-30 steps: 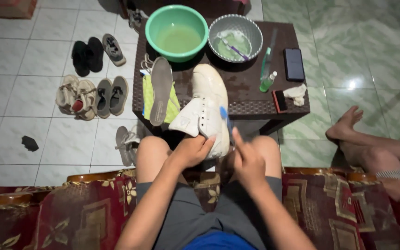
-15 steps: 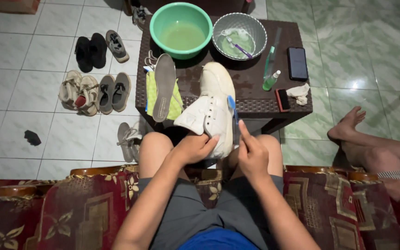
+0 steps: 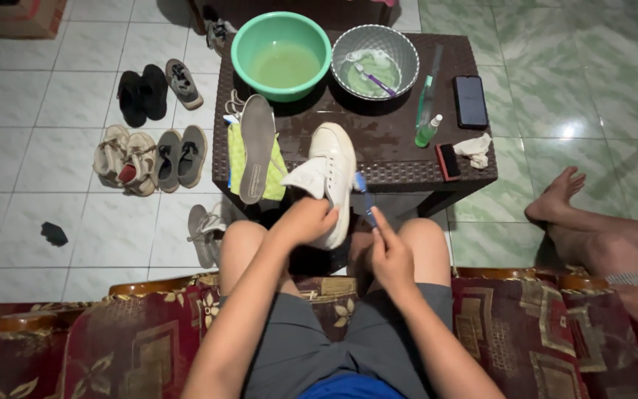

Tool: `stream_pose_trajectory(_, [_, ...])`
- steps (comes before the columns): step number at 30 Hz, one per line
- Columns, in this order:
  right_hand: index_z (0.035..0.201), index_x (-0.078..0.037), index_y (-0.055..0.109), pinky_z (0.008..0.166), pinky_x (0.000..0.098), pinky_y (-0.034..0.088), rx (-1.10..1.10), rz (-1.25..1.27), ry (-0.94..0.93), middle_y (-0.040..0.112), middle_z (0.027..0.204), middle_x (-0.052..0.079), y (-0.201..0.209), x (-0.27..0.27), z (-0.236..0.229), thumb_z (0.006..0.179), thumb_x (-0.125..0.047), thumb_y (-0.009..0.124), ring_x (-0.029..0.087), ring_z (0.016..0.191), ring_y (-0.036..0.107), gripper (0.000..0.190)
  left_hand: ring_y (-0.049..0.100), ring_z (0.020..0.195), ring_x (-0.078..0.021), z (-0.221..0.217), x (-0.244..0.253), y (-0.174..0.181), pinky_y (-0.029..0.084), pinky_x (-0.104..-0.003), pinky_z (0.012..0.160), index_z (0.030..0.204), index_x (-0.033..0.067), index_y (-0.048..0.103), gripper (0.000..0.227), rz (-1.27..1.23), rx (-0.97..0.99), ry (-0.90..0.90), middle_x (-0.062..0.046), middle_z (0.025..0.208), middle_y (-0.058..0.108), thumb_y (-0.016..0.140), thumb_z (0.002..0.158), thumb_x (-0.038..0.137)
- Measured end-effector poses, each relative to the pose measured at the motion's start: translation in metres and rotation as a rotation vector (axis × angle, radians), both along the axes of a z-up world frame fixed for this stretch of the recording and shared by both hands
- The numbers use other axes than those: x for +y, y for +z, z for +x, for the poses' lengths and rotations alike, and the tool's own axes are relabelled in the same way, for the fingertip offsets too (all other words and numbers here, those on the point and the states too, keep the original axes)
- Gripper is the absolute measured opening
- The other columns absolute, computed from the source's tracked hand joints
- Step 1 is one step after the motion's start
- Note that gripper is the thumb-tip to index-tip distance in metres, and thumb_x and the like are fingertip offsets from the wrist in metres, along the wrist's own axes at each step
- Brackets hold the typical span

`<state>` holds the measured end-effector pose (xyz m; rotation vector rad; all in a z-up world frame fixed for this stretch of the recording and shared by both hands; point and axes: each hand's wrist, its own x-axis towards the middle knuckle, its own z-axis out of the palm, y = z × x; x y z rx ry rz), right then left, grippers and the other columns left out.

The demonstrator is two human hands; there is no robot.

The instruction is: Cleaning the interior and exterior of a white sneaker using a toothbrush and cleaning solution.

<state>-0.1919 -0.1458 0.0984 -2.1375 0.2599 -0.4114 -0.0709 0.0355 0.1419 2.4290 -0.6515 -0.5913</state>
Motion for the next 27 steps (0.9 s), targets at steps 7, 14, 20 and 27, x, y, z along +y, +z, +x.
stream_pose_trajectory(7, [0.147, -0.023, 0.06, 0.105, 0.039, 0.05, -0.153, 0.077, -0.089, 0.064, 0.138, 0.01, -0.076, -0.021, 0.028, 0.102, -0.006, 0.053, 0.024, 0.127, 0.059, 0.048, 0.073, 0.093, -0.0423, 0.086, -0.029, -0.068, 0.059, -0.052, 0.081, 0.083, -0.0006, 0.075, 0.045, 0.158, -0.1, -0.02, -0.026, 0.083, 0.073, 0.052, 0.091, 0.037])
stream_pose_trajectory(14, [0.143, -0.017, 0.062, 0.102, 0.0392, 0.053, -0.202, 0.088, -0.068, 0.065, 0.136, 0.011, -0.063, -0.014, 0.037, 0.101, -0.007, 0.054, 0.025, 0.123, 0.063, 0.043, 0.066, 0.106, -0.0457, 0.097, -0.044, -0.071, 0.052, -0.053, 0.093, 0.098, -0.0053, 0.075, 0.051, 0.337, -0.126, -0.059, -0.03, 0.103, 0.071, 0.048, 0.09, 0.037])
stream_pose_trajectory(20, [0.147, -0.018, 0.059, 0.103, 0.0425, 0.053, -0.171, 0.109, -0.06, 0.064, 0.137, 0.012, -0.072, -0.012, 0.035, 0.103, -0.009, 0.052, 0.028, 0.123, 0.061, 0.045, 0.055, 0.123, -0.045, 0.109, -0.067, -0.105, 0.046, -0.052, 0.104, 0.117, -0.014, 0.062, 0.07, 0.071, 0.094, 0.395, -0.032, 0.122, 0.06, 0.066, 0.08, 0.046])
stream_pose_trajectory(27, [0.149, -0.026, 0.056, 0.103, 0.0447, 0.052, -0.041, 0.098, 0.016, 0.065, 0.137, 0.012, -0.059, -0.015, 0.036, 0.102, -0.01, 0.051, 0.033, 0.124, 0.061, 0.049, 0.042, 0.145, -0.0347, 0.11, -0.051, -0.142, 0.033, -0.049, 0.121, 0.148, 0.0047, 0.05, 0.082, -0.484, 0.41, 0.892, -0.025, 0.15, 0.051, 0.065, 0.091, 0.062])
